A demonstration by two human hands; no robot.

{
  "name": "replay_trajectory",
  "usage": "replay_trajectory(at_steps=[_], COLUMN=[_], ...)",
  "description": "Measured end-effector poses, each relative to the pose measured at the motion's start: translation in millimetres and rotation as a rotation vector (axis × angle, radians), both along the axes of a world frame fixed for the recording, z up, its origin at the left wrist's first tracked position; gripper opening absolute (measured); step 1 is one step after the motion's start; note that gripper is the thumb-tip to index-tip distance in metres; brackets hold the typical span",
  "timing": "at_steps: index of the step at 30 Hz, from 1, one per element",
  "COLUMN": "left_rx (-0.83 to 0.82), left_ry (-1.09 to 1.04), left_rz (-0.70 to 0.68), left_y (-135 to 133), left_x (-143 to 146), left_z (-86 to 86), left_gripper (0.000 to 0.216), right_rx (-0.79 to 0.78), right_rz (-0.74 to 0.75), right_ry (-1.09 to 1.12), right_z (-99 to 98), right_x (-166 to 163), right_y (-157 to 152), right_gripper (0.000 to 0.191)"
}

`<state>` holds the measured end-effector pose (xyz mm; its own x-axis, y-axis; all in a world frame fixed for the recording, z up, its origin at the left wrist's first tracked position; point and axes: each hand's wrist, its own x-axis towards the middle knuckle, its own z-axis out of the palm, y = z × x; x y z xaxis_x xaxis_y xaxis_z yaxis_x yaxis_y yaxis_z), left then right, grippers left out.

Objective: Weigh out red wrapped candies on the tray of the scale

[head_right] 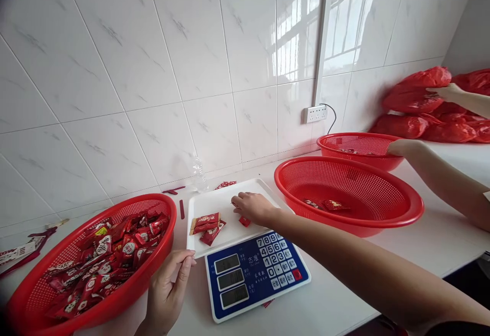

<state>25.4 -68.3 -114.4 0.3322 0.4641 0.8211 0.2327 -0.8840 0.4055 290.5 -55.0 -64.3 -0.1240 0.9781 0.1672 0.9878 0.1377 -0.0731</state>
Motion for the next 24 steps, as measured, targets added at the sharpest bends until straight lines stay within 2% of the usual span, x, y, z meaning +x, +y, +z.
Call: replay_trajectory(at_steps=[5,10,14,19,24], left_rx=[0.004,0.007,0.004,0.005,0.005], left_ry=[0.004,0.001,-0.002,0.002,0.005], left_rz=[0.007,0.028,0.022,0.029,0.031], left_y=[1,0,0,0,-1], left_x=[0,-1,-1,-1,-1], left_z=[-0.6,1.1,1.8,1.3,3.6], left_gripper=[0.014,0.013,0.013,0.013,0.013], right_rx=[0.038,-0.189,-0.276,-0.216,-0.056], right_rz=[-0.070,0.053,0.144,0.082,-0.103], right_ry=[0.060,0.077,0.042,-0.028,-0.092], right_z=[16.7,36.1,34.9,27.4,39.9], right_x=[17,27,15,3,34], right_y=[-5,-15,-24,-25,-28], right_gripper=[0.033,0.040,0.040,0.030,0.025])
